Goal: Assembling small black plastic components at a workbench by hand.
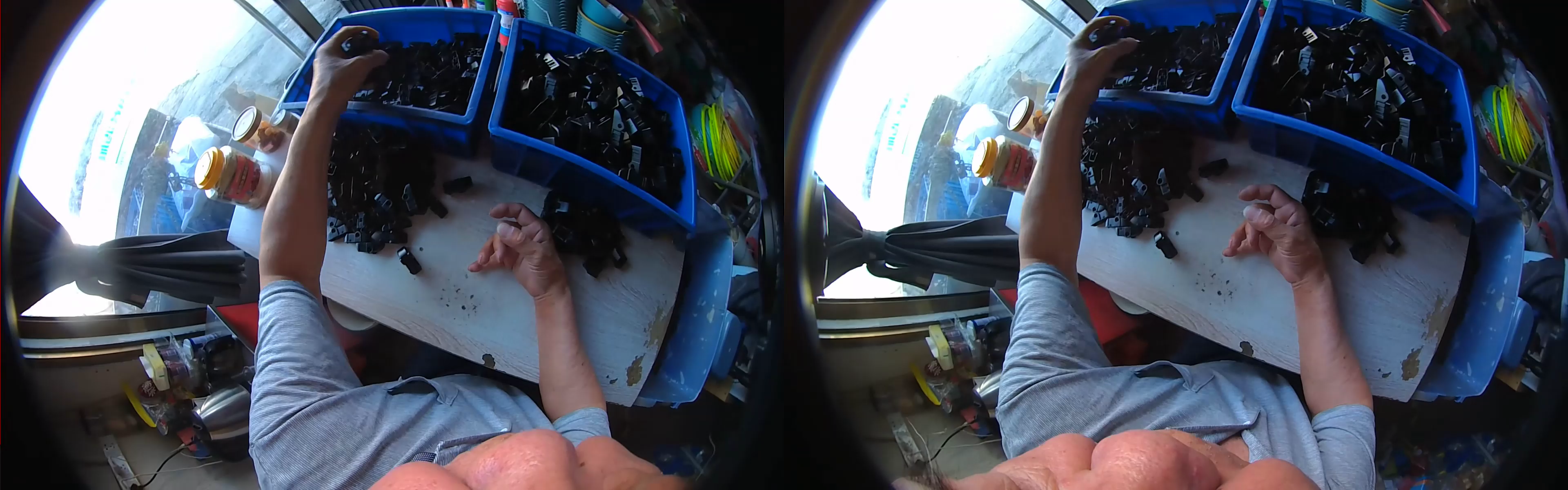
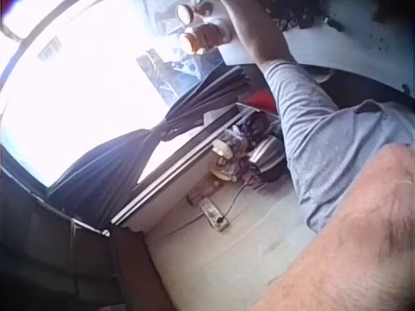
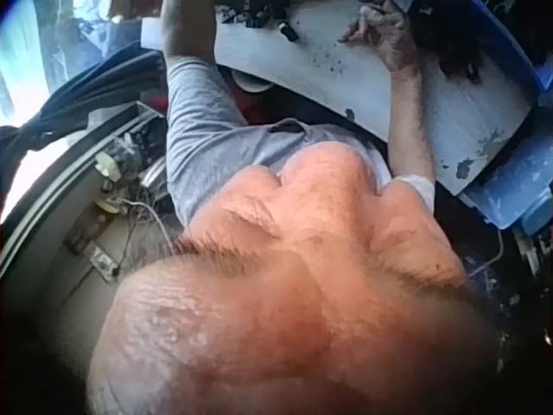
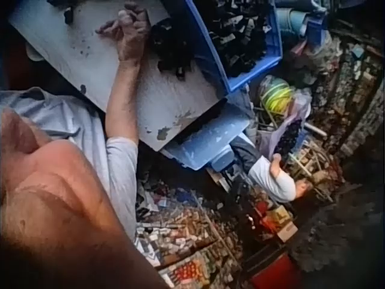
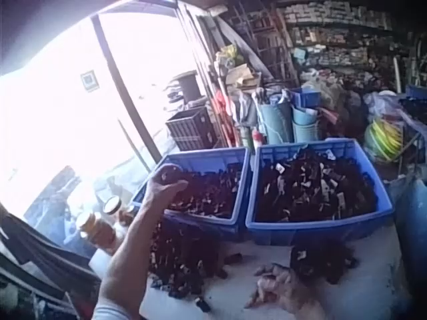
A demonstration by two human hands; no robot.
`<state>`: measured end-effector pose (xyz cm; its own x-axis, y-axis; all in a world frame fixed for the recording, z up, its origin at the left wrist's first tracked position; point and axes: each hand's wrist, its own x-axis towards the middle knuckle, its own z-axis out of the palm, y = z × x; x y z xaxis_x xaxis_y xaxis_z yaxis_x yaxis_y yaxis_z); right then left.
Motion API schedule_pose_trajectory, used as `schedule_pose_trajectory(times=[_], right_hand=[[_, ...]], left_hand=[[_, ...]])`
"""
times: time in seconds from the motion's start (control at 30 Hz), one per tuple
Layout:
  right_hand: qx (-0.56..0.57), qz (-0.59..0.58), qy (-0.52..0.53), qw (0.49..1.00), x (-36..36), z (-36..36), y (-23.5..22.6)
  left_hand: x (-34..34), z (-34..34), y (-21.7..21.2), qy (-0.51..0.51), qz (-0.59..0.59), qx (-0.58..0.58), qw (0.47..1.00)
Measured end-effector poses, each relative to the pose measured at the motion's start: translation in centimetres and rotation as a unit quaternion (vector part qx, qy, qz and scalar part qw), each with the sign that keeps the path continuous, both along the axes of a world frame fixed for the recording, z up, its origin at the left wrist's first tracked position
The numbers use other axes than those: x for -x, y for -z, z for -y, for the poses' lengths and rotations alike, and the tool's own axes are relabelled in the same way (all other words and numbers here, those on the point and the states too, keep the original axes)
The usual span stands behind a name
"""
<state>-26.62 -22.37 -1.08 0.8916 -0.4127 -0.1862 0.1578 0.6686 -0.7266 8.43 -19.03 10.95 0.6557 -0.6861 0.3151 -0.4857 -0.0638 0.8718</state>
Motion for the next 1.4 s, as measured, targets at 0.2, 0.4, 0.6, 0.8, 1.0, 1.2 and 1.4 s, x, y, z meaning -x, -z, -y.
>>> schedule_pose_trajectory(times=[0.2,0.4,0.6,0.8,1.0,1.2,1.4], right_hand=[[0.017,-0.008,-0.007,1.0,-0.1,-0.2,0.0],[0.027,-0.007,-0.003,1.0,-0.2,-0.4,-0.4],[0.038,-0.014,-0.001,0.999,-0.4,-0.6,-0.3],[0.032,-0.015,0.001,0.999,-0.2,-0.3,-0.3],[0.007,-0.007,-0.002,1.0,-0.1,-0.2,-0.2],[-0.011,0.014,-0.008,1.0,0.0,0.0,0.4],[-0.015,0.024,-0.014,1.0,-0.1,0.0,0.5]], left_hand=[[2.1,-7.3,2.7,-0.127,0.171,0.061,0.975],[6.0,-10.0,7.9,-0.163,0.324,0.071,0.929],[7.3,-9.7,10.4,-0.154,0.359,-0.065,0.918],[8.3,-9.8,9.3,-0.105,0.301,-0.059,0.946],[8.7,-7.6,6.1,-0.136,0.389,0.008,0.911],[6.3,-0.7,1.2,0.006,0.394,-0.057,0.918],[0.8,10.8,4.7,0.15,0.399,-0.251,0.869]])
